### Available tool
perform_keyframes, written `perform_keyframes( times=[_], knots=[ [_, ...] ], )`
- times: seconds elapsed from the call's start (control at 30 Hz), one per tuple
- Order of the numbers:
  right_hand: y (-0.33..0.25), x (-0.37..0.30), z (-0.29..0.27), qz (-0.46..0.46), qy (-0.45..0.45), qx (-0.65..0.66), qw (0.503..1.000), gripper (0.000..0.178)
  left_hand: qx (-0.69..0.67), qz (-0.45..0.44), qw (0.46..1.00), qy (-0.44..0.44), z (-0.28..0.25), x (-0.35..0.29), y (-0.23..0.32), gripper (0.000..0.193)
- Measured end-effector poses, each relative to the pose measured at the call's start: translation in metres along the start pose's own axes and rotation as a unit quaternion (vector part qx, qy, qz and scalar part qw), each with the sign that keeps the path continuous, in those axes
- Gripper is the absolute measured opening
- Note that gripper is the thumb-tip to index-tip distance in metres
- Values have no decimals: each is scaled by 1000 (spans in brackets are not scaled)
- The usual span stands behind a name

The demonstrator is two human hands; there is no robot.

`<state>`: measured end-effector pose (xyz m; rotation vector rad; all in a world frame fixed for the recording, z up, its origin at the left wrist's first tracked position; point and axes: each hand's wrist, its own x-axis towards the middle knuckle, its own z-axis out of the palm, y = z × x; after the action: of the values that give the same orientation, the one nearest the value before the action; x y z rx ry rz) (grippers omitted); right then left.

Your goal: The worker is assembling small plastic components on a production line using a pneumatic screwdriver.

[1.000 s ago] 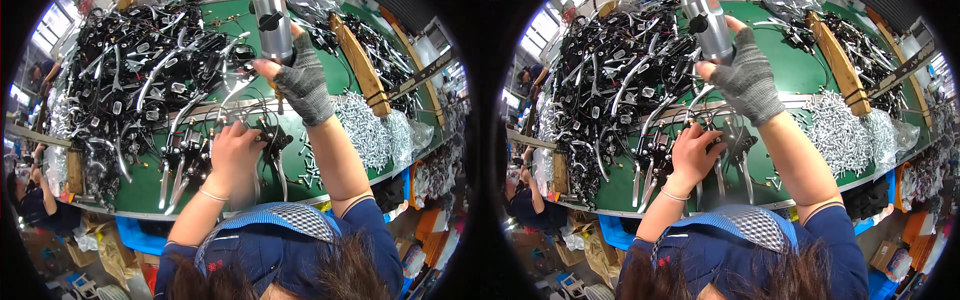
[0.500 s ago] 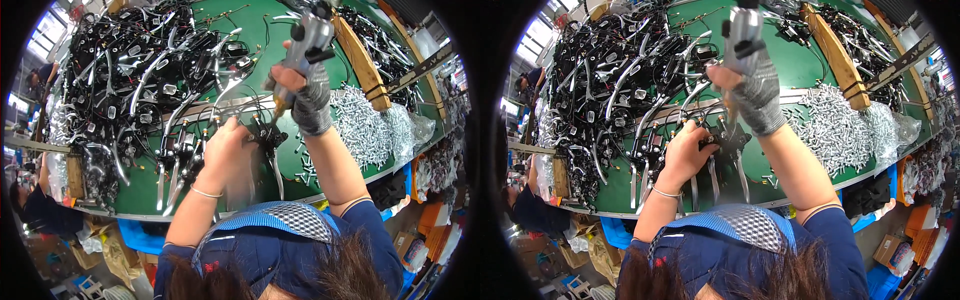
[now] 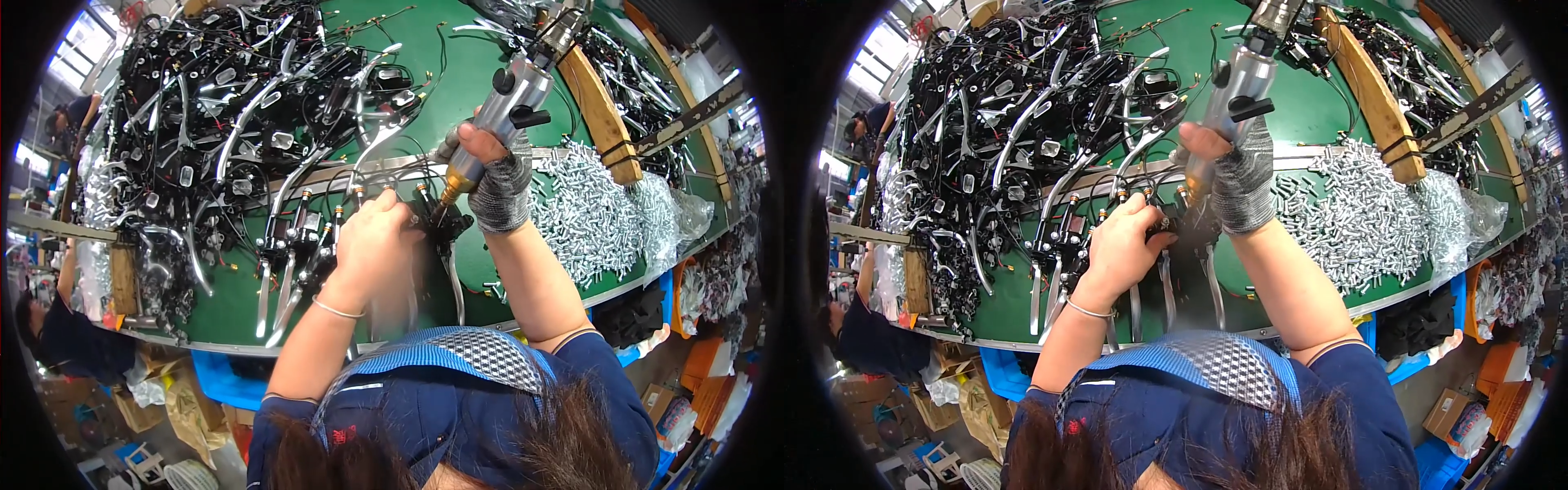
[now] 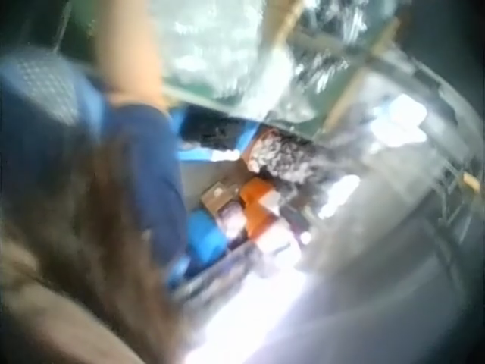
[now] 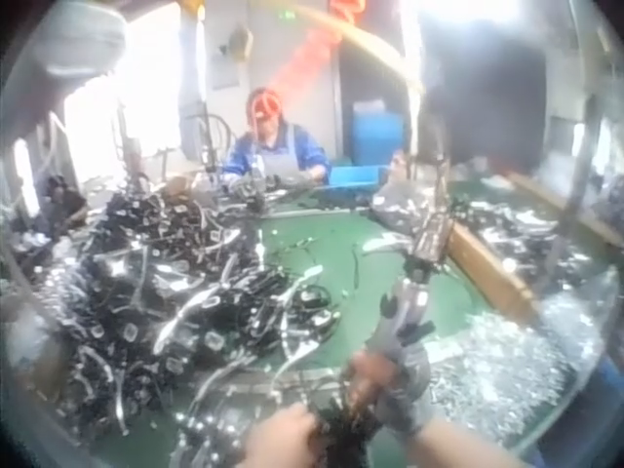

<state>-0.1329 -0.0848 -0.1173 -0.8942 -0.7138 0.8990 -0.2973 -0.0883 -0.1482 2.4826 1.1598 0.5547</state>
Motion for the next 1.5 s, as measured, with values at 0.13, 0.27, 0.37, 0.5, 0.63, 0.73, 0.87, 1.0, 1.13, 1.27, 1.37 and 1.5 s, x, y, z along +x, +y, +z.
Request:
perform_keyframes(
  times=[0.13,0.27,0.37,0.5,0.63,0.73,0.87,1.0,1.13,1.27,1.37,1.5],
  knots=[
    [-4,1,3,0,-13,29,999,53,0,5,1000,-3,1,1,-3,23],
    [-16,-2,21,-20,-27,70,997,50,-10,-5,1000,-19,-1,2,-2,23],
    [-12,-7,28,-14,-32,65,997,49,-15,-33,999,-34,-2,2,-1,23],
    [1,-4,29,12,-42,32,999,49,-10,-19,1000,-20,0,1,-5,23],
    [6,-4,24,14,-62,46,997,49,-17,-21,999,-26,-1,4,-2,24],
    [6,-11,24,12,-77,62,995,47,-18,-1,1000,19,3,0,-3,26],
    [23,-10,21,2,-77,104,992,41,1,-31,999,-8,2,0,1,28],
    [0,-5,28,-40,-136,81,987,47,-6,-68,997,-41,-3,1,2,25],
    [-11,5,21,-71,-205,221,951,49,65,14,994,91,-17,-21,-6,21],
    [6,26,-68,-140,-133,-155,969,52,19,-5,939,343,-60,-66,-72,18],
    [2,14,-143,-47,-91,-733,673,36,93,-220,863,444,-89,-142,-133,18],
    [30,3,-156,22,-152,-736,659,32,146,-415,799,410,-85,-214,-187,23]
  ],
)
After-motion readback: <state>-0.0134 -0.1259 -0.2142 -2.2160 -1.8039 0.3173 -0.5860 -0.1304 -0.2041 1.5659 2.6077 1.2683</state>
